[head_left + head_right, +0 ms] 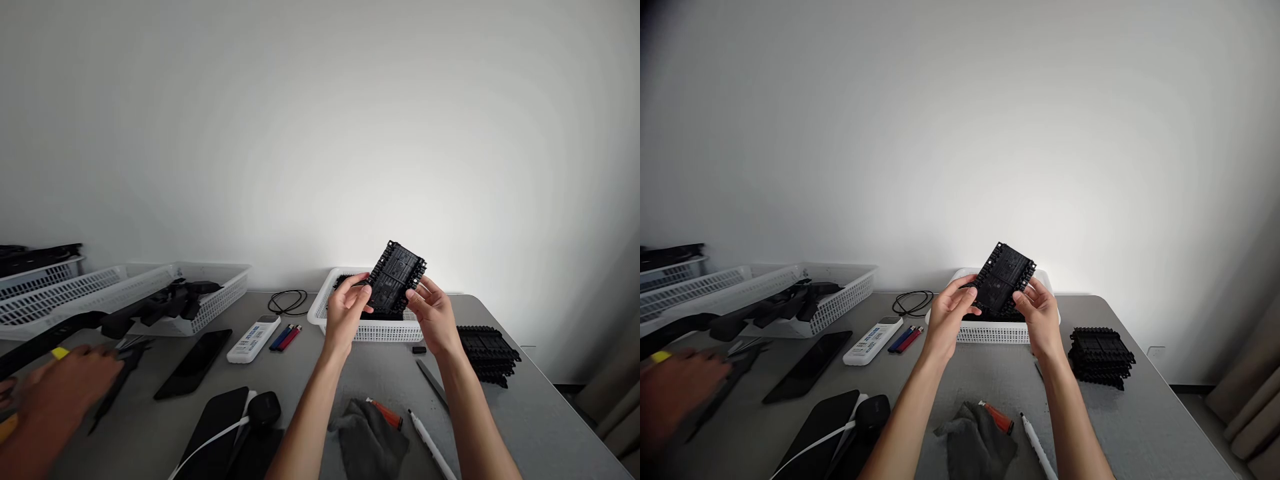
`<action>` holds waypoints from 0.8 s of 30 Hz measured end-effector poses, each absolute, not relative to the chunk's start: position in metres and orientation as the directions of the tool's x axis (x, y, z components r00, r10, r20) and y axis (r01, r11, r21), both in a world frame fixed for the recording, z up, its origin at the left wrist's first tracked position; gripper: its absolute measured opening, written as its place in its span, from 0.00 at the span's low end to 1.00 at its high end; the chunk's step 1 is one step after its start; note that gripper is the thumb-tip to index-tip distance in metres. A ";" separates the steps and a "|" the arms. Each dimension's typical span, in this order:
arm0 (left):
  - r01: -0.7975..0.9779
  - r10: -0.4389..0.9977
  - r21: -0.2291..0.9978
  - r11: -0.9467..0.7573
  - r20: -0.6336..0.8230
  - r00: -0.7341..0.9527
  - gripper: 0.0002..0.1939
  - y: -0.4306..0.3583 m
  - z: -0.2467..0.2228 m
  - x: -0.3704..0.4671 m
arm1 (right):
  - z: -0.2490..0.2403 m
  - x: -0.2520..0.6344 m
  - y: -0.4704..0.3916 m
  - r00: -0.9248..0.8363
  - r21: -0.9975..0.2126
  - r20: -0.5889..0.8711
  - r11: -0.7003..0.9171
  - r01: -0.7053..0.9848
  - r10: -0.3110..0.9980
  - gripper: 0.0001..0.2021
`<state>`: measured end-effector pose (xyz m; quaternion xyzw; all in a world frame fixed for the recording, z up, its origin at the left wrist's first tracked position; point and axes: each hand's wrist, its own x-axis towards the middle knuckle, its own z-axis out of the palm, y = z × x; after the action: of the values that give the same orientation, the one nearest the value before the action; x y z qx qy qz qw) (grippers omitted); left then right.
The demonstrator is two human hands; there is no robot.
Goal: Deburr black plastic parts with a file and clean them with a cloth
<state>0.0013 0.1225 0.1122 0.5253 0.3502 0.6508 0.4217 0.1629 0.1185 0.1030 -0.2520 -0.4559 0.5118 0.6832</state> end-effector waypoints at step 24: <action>-0.102 0.917 0.940 -0.326 0.340 0.208 0.33 0.118 0.110 -0.010 | 0.103 0.168 0.110 0.312 -0.881 0.438 0.472 -0.041 0.843 0.15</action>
<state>-0.0104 0.1182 0.1096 0.6141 0.3318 0.5345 0.4766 0.1679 0.1098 0.1033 -0.4056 -0.4944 0.3152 0.7012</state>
